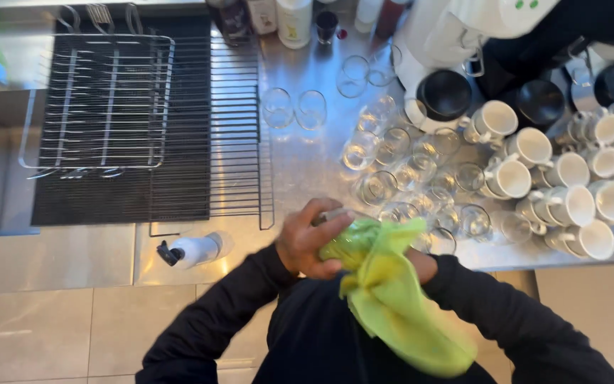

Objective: Wiping and cleaning glasses at a coffee shop counter.

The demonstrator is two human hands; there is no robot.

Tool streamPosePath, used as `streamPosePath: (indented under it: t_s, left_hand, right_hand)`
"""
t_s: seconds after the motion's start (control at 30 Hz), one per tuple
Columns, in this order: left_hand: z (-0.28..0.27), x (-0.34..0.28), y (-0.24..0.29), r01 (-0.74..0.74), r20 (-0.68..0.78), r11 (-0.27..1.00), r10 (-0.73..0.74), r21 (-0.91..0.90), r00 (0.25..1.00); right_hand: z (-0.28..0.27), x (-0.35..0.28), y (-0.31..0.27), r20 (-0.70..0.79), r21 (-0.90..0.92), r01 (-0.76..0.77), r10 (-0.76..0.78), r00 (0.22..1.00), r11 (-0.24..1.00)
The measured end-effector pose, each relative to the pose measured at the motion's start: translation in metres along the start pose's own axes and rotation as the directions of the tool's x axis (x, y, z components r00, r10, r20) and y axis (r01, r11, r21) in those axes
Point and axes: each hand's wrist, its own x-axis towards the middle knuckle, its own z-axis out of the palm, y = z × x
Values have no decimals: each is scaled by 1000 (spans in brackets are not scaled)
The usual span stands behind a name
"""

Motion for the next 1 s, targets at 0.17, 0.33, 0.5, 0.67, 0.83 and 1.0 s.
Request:
streamPosePath:
  t_s: [0.17,0.33,0.5,0.67,0.83,1.0]
  left_hand:
    - [20,6,31,925,308,88,-928,-369,211]
    - [2,0,26,289,-88,956,-293,-57,952]
    - [-10,-11,-6,-242,-8,970,242,22,970]
    - [20,-28,16,860,344,270,-833,-433,434]
    - [42,-25,30,697,-15,609,-757,-379,654]
    - [3,-24,29,264,70,939,-255,-221,964]
  right_hand:
    - [-12,38,-55,118,-556,238,-207,971,796]
    - [-26,31,13,-15,404,23,-19,1000,914]
    - [5,4,-5,92,-366,191,-169,981,911]
    - [-10,19,-30,135,-29,114,-109,985,993]
    - [30,10,-45,-73,898,-19,190,979,439]
    - [18,8,-24,-282,588,107,79,956,802]
